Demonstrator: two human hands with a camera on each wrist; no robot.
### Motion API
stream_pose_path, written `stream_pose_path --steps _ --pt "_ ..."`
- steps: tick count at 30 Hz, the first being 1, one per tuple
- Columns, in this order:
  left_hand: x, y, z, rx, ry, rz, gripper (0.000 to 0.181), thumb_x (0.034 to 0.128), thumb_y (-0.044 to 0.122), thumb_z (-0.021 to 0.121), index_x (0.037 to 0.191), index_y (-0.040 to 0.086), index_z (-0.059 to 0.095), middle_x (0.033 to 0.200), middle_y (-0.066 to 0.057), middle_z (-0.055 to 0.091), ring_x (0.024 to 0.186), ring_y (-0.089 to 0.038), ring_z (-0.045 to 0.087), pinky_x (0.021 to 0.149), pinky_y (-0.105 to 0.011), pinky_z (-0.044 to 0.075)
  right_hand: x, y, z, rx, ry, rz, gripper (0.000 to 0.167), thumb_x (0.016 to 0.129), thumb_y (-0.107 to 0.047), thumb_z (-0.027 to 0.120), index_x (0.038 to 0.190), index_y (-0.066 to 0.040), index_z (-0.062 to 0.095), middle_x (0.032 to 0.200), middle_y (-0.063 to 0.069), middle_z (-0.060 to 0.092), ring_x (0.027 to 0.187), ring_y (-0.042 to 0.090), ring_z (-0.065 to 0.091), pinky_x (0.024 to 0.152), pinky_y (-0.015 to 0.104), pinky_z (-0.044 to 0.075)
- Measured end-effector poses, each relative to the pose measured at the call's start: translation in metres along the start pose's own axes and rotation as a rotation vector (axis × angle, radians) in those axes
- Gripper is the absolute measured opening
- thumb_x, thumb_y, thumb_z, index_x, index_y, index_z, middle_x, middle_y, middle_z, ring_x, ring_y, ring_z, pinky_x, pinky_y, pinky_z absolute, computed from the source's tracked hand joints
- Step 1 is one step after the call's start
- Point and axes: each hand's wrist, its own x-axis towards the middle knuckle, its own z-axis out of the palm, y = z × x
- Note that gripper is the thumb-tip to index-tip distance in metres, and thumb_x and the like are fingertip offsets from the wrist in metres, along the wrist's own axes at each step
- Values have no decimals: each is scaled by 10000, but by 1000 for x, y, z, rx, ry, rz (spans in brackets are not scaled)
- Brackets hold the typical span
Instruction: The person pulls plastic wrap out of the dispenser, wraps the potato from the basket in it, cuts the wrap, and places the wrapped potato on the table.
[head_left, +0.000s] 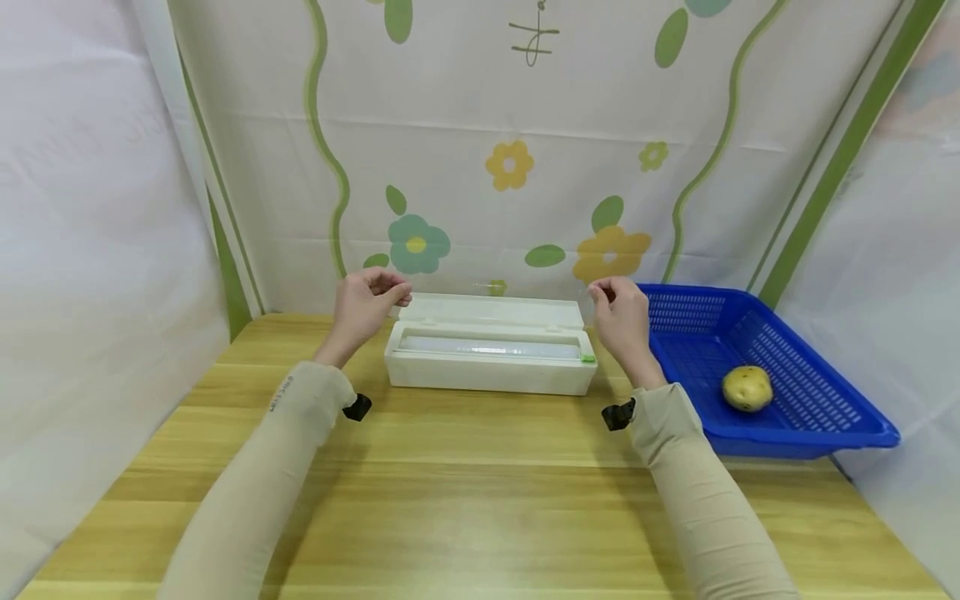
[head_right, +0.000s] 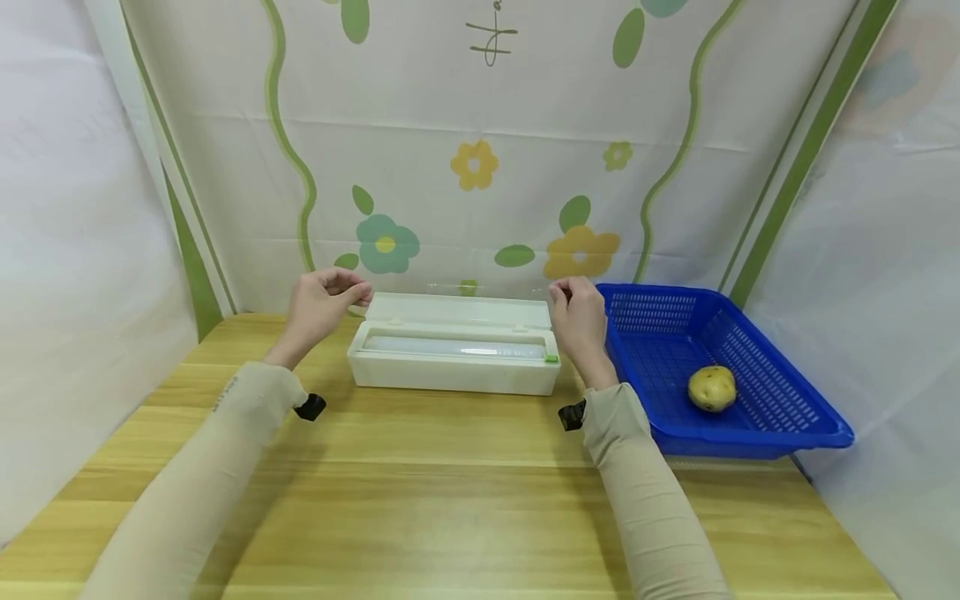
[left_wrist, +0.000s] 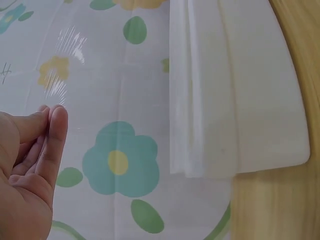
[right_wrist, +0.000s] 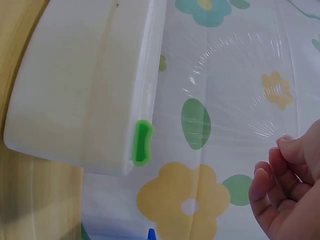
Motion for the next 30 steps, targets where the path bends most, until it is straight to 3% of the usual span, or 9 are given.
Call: stream_pose_path --steps 6,15,24,30 --pt "7 12 -3 18 -18 12 151 916 117 708 970 -25 700 886 -162 706 793 -342 690 686 -275 564 11 -4 -5 -21 47 -26 158 978 -71 616 932 69 675 899 197 632 790 315 576 700 406 459" --pt "3 56 -10 13 7 58 144 913 5 690 969 -127 681 896 -269 687 792 -380 687 706 -259 560 21 -13 -11 -17 72 -29 189 989 -119 607 970 55 676 946 177 634 830 283 578 720 384 468" --pt "7 71 -14 -60 12 119 140 906 -20 688 960 -149 671 883 -283 678 778 -403 672 709 -302 568 27 -21 -20 22 116 -46 175 984 -81 605 980 78 677 925 191 622 820 280 574 693 320 430" --pt "10 84 -15 -21 36 150 136 910 -2 691 953 -130 683 877 -270 686 762 -374 676 679 -257 556 34 -25 -25 39 150 -84 155 972 -51 618 962 90 680 913 200 631 818 287 582 701 294 422"
